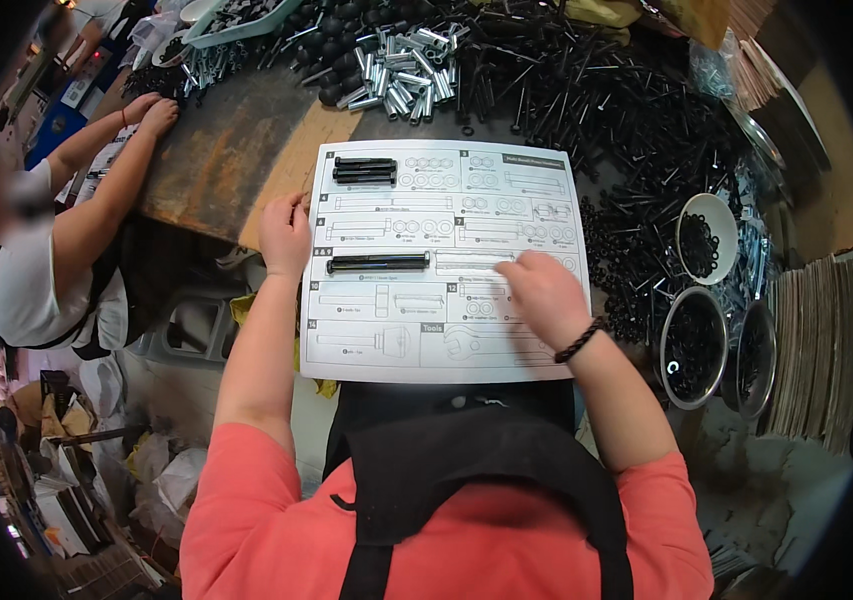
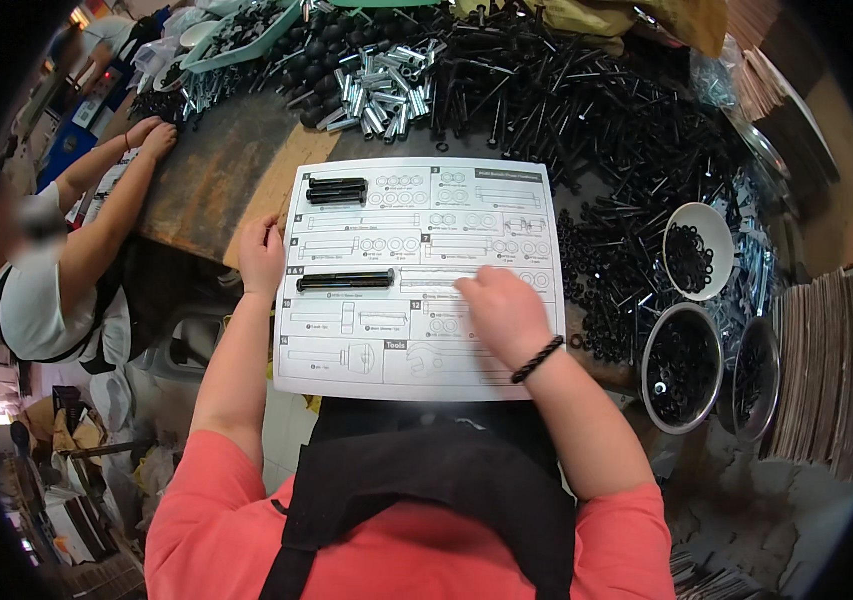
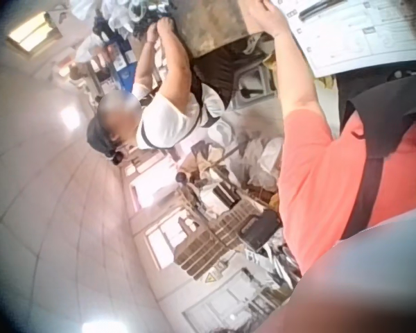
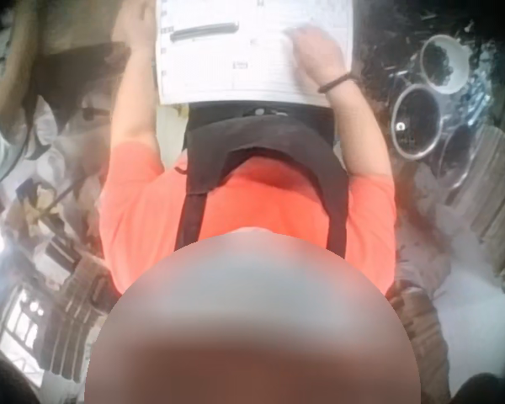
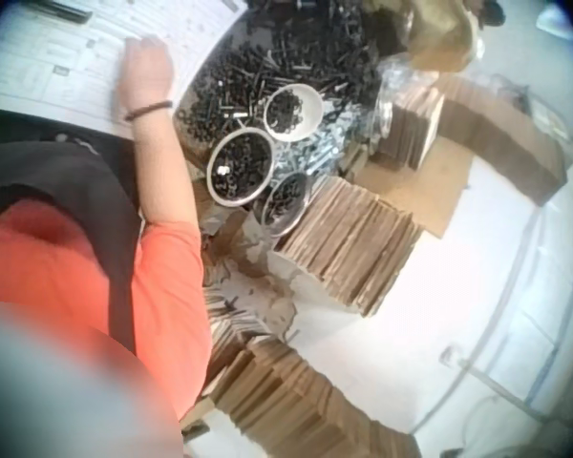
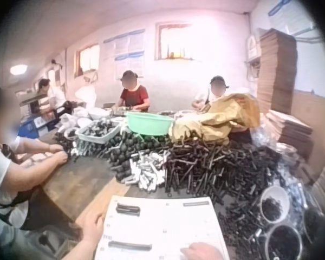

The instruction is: The person assembles hardware kits by picking bolts, washers, and nuts from piles and bowls, then placing them onto a printed layout sheet. The person uses a wrench to tighten nuts onto bolts and arranges the components in designated positions on the sheet.

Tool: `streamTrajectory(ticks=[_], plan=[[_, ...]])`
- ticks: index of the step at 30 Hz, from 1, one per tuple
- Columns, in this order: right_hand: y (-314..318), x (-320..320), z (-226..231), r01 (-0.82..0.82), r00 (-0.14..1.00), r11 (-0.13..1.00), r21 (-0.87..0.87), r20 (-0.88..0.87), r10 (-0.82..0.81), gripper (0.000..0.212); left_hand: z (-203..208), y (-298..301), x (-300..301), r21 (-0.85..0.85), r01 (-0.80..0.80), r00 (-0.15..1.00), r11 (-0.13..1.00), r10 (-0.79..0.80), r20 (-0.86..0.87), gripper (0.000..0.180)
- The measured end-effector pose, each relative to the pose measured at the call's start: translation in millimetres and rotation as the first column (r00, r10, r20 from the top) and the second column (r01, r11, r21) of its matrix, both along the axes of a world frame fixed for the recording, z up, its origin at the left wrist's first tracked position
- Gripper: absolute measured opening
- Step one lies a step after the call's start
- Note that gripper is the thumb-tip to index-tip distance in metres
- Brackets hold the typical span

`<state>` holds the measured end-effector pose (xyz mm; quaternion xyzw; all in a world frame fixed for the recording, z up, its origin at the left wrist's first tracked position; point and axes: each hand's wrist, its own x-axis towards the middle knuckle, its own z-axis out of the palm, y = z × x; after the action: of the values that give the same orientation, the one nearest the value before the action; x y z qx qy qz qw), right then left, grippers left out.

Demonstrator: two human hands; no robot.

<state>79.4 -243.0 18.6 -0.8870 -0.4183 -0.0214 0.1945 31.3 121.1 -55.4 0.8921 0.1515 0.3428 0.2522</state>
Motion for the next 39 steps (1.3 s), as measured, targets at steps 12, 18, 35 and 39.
streamTrajectory(ticks=[12,18,35,39], plan=[[8,-8,-23,0.067,0.978,0.994,0.086,-0.205,-0.048,0.008,2,-5,-2,-0.027,-0.019,0.999,0.999,0.020,0.046,0.016],[10,-11,-30,0.054,0.988,0.979,0.197,-0.152,-0.024,0.007,2,-5,0,-0.035,-0.011,0.999,0.999,0.012,0.030,0.016],[-135,2,18,0.472,0.880,0.878,0.077,0.018,-0.475,0.009,6,-6,-4,-0.029,0.007,0.999,1.000,-0.008,-0.039,0.017],[-170,17,33,0.505,0.849,0.860,0.065,0.141,-0.509,0.011,0,1,-2,0.006,0.005,0.998,1.000,-0.005,-0.063,0.018]])
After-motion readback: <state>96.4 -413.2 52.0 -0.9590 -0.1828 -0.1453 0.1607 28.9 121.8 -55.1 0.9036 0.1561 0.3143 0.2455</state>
